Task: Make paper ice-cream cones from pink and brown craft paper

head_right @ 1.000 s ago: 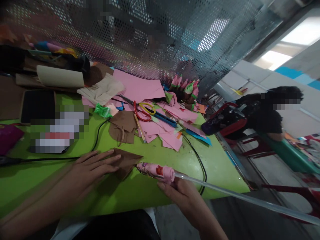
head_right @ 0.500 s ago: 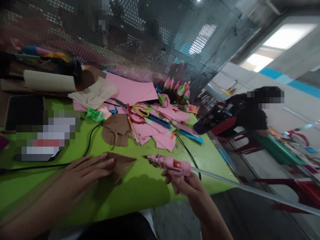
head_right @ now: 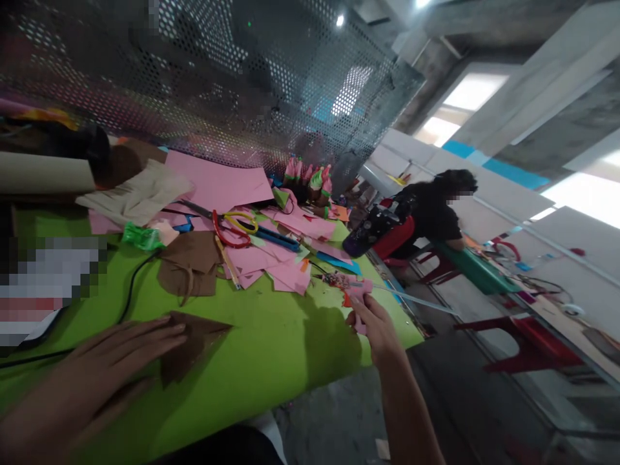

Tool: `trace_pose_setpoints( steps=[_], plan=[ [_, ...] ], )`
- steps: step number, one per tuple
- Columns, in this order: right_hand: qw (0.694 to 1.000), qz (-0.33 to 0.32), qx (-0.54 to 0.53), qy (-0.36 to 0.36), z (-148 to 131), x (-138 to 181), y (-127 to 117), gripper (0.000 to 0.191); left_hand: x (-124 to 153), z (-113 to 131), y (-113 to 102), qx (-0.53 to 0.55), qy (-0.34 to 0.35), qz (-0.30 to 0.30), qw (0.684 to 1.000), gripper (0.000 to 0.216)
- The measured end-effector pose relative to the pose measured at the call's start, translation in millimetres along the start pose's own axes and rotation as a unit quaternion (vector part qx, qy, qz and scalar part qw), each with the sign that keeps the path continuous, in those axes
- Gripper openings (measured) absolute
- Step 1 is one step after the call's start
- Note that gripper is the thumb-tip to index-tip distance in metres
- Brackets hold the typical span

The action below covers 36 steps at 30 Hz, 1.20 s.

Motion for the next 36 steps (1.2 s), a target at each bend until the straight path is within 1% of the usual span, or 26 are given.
trace_pose_setpoints(
  steps=[2,4,8,9,11,12,13,14,15,17,18,19,20,23,24,26,29,32,36],
  plan=[
    [0.997,0.001,0.077,-0.026,5,-4,2,0.035,-2,2,0,-0.013,-0.006,-0.007,1.000,0.051],
    [0.981,0.024,0.178,-0.070,7,-10,2,0.037,-4,4,0,-0.021,-0.023,-0.014,0.999,0.050],
    [0.954,0.057,0.275,-0.103,6,-18,-2,0.035,-8,7,0,-0.012,-0.068,-0.034,0.997,0.048],
    [0.942,0.062,0.310,-0.112,5,-18,-4,0.037,-9,7,0,-0.008,-0.080,-0.039,0.996,0.047],
    [0.906,0.081,0.387,-0.150,-2,-13,-7,0.041,-12,7,-2,-0.001,-0.104,-0.049,0.993,0.045],
    [0.893,0.096,0.401,-0.182,-7,-9,-8,0.041,-14,7,-2,0.001,-0.113,-0.053,0.992,0.044],
    [0.887,0.106,0.391,-0.222,-13,-4,-6,0.040,-15,8,-3,0.003,-0.121,-0.056,0.991,0.043],
    [0.892,0.104,0.352,-0.266,-21,3,-3,0.037,-17,8,-4,0.005,-0.126,-0.058,0.990,0.042],
    [0.899,0.088,0.296,-0.309,-29,10,2,0.032,-18,8,-5,0.007,-0.127,-0.056,0.990,0.040],
    [0.912,0.004,0.185,-0.366,-44,26,19,0.021,-20,9,-6,0.008,-0.123,-0.049,0.991,0.037],
    [0.906,-0.043,0.151,-0.393,-53,35,30,0.015,-21,9,-6,0.006,-0.119,-0.044,0.992,0.036],
    [0.893,-0.080,0.132,-0.422,-62,44,41,0.012,-21,9,-6,0.003,-0.117,-0.039,0.992,0.035],
    [0.882,-0.119,0.117,-0.440,-70,53,52,0.012,-22,10,-6,-0.002,-0.115,-0.035,0.993,0.033],
    [0.858,-0.239,0.079,-0.447,-89,75,85,0.023,-22,13,-5,-0.015,-0.110,-0.030,0.993,0.031],
    [0.850,-0.270,0.068,-0.448,-93,81,94,0.027,-23,14,-5,-0.017,-0.108,-0.027,0.994,0.031],
    [0.835,-0.309,0.047,-0.453,-98,88,109,0.035,-23,16,-5,-0.020,-0.106,-0.021,0.994,0.028],
    [0.821,-0.344,0.038,-0.454,-99,90,125,0.044,-23,18,-4,-0.020,-0.110,-0.009,0.994,0.022],
    [0.816,-0.361,0.045,-0.449,-96,87,133,0.045,-24,20,-5,-0.023,-0.112,-0.003,0.993,0.021],
    [0.811,-0.371,0.052,-0.449,-92,85,138,0.043,-24,21,-6,-0.025,-0.103,0.008,0.994,0.022]
  ],
)
Point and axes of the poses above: each hand's wrist, its own x-axis away from the middle knuckle, its own y-axis out of the palm, z = x × y, the point moved 4 cm from there along -x, towards the middle knuckle, and after that the axes turned 15 degrees about z, right-handed, at the moved point
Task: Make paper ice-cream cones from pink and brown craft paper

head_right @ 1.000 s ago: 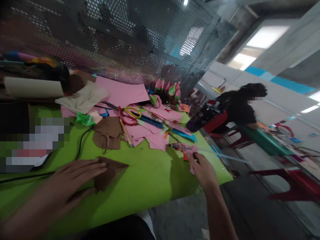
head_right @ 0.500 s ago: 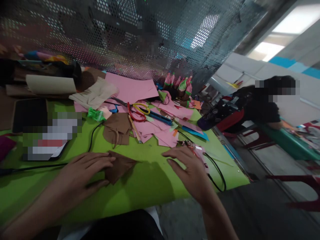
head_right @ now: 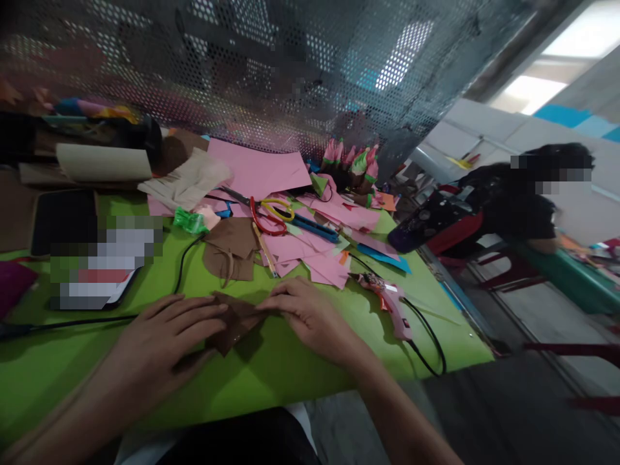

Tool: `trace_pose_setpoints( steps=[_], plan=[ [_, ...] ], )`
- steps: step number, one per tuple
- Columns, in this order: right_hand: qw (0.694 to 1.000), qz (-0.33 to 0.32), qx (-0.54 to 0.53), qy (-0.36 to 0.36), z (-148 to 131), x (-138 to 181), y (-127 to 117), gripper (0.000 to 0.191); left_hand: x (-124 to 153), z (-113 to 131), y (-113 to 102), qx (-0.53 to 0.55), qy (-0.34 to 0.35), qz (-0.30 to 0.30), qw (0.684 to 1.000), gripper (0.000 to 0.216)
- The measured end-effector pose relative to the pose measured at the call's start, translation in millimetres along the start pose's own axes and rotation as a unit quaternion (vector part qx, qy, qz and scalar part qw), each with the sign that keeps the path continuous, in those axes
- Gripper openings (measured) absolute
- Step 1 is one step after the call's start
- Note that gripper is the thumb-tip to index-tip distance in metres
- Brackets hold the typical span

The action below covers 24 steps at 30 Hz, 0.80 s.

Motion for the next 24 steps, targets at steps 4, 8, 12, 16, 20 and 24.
trace_pose_setpoints(
  steps=[4,8,12,16,20,24],
  plan=[
    [1.000,-0.007,0.007,0.003,3.6,1.0,2.4,0.043,0.9,0.3,0.3,-0.008,0.006,0.008,1.000,0.024],
    [1.000,-0.007,0.017,0.002,6.7,1.7,4.4,0.044,1.7,1.0,1.9,-0.028,0.016,0.010,0.999,0.025],
    [1.000,-0.007,0.003,0.002,8.4,1.8,5.3,0.042,0.6,2.9,1.0,-0.032,0.040,0.025,0.998,0.025],
    [1.000,-0.011,-0.003,0.011,9.0,-0.2,4.8,0.039,0.1,2.6,0.9,-0.032,0.035,0.014,0.999,0.027],
    [1.000,-0.011,-0.014,0.019,8.9,-2.4,3.8,0.035,-0.5,0.6,0.9,-0.023,0.017,-0.003,1.000,0.030],
    [0.999,-0.018,-0.030,0.026,10.7,-2.2,3.7,0.029,-2.8,-1.3,0.4,-0.014,-0.004,-0.009,1.000,0.028]
  ],
)
Point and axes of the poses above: each hand's wrist, its own x-axis away from the middle knuckle, its own y-axis out of the palm, z = x × y, the point moved 4 cm from there along -x, towards the middle knuckle, and after that the axes turned 15 degrees about z, right-handed, at the moved point
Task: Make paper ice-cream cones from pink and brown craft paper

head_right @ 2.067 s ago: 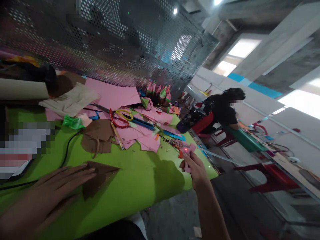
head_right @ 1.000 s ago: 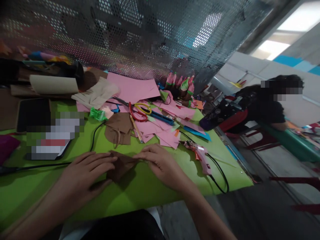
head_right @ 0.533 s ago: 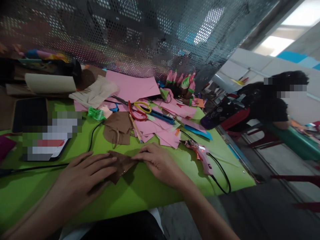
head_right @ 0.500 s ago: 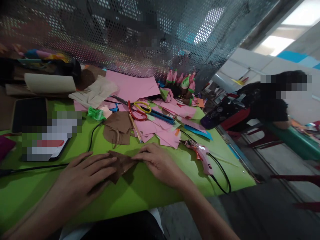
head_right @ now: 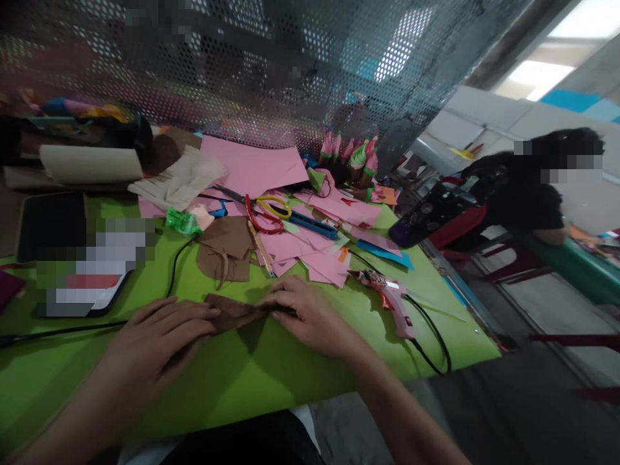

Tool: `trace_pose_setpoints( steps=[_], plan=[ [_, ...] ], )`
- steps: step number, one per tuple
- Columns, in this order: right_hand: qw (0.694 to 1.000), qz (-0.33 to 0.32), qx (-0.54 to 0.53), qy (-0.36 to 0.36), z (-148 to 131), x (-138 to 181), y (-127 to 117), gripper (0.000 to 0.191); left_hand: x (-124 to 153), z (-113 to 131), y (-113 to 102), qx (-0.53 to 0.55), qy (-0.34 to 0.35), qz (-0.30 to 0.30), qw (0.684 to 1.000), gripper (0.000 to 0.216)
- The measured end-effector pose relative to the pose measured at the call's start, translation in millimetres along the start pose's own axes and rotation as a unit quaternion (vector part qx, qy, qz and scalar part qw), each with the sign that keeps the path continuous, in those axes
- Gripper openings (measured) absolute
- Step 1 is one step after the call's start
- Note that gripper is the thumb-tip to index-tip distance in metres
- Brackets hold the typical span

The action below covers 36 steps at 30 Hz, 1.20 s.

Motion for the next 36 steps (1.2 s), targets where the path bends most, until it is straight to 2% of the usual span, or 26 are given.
trace_pose_setpoints(
  steps=[7,11,24,36],
  plan=[
    [1.000,0.001,-0.026,0.018,2.4,-1.4,0.0,0.025,-1.0,-3.5,2.1,0.050,-0.097,-0.018,0.994,0.018],
    [0.999,0.000,-0.023,0.028,3.4,-3.4,1.8,0.023,-1.4,-4.8,4.1,0.078,-0.125,-0.020,0.989,0.015],
    [0.999,0.021,0.003,0.049,1.7,-8.1,5.5,0.008,-4.9,-3.7,4.3,0.084,-0.139,0.006,0.987,0.014],
    [0.998,0.023,0.010,0.061,2.4,-9.5,5.3,0.007,-4.7,-3.1,5.4,0.082,-0.149,-0.001,0.985,0.014]
  ],
)
Point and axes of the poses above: each hand's wrist, its own x-axis away from the middle knuckle, its own y-axis out of the palm, z = x × y, the point moved 4 cm from there along -x, towards the middle knuckle, and after that the axes turned 15 degrees about z, right-handed, at the moved point
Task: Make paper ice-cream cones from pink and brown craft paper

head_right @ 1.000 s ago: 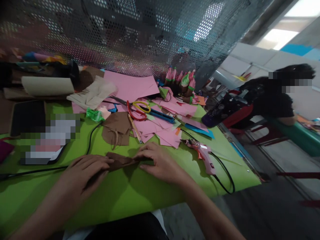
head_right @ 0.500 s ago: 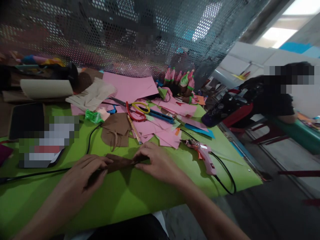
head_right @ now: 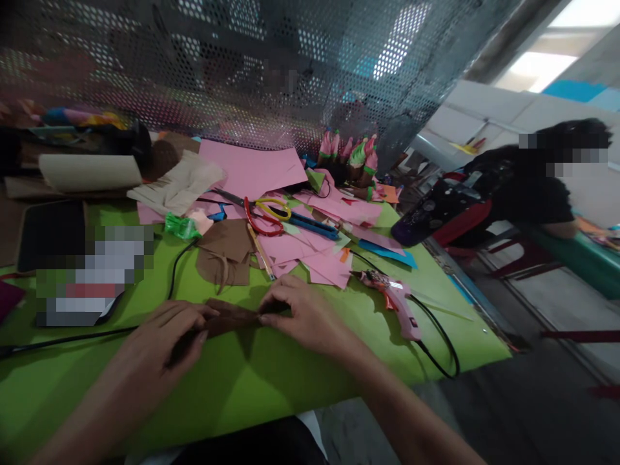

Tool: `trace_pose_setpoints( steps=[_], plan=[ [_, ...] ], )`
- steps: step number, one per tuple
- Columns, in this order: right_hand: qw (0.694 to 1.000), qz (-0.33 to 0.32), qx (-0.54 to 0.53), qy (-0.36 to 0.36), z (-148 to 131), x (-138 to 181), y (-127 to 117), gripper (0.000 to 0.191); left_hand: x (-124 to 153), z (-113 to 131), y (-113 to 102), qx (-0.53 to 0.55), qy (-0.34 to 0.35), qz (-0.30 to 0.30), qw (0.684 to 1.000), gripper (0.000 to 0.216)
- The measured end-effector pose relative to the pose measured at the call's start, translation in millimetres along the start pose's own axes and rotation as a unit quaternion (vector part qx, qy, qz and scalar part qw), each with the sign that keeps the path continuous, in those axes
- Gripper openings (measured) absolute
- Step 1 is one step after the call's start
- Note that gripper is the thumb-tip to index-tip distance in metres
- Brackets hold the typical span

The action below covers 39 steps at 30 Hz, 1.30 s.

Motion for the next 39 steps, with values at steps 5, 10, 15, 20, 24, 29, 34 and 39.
trace_pose_setpoints(
  steps=[5,10,15,20,24,29,34,39],
  plan=[
    [1.000,0.005,-0.007,0.004,0.9,-0.3,1.6,0.005,0.8,1.9,-0.4,0.002,0.015,0.008,1.000,0.014],
    [1.000,0.009,-0.001,0.013,0.1,-1.0,2.6,0.003,1.8,0.5,0.8,-0.004,0.003,-0.003,1.000,0.013],
    [1.000,0.008,0.011,0.017,-2.4,-2.8,2.7,0.003,1.7,0.7,1.0,0.003,0.007,-0.005,1.000,0.012],
    [0.999,0.006,0.025,0.021,-5.0,-4.5,2.3,0.005,0.7,1.9,0.4,0.006,0.003,-0.003,1.000,0.013],
    [0.999,0.008,0.029,0.022,-5.6,-5.1,3.1,0.005,0.1,2.1,1.6,0.006,0.007,-0.004,1.000,0.014],
    [0.999,0.010,0.031,0.030,-4.4,-5.1,5.0,0.006,-0.6,2.2,1.1,0.000,0.022,0.017,1.000,0.014],
    [0.999,0.013,0.032,0.030,-3.5,-5.4,6.2,0.007,-0.4,2.7,0.2,-0.010,0.027,0.026,0.999,0.015],
    [0.999,0.017,0.040,0.020,-4.4,-6.1,6.2,0.007,0.0,1.8,2.2,-0.029,0.016,0.023,0.999,0.015]
  ],
)
Point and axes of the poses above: each hand's wrist, its own x-axis away from the middle knuckle, its own y-axis out of the palm, z = x × y, the point moved 4 cm from there along -x, towards the middle knuckle, and after that the axes turned 15 degrees about z, right-handed, at the moved point
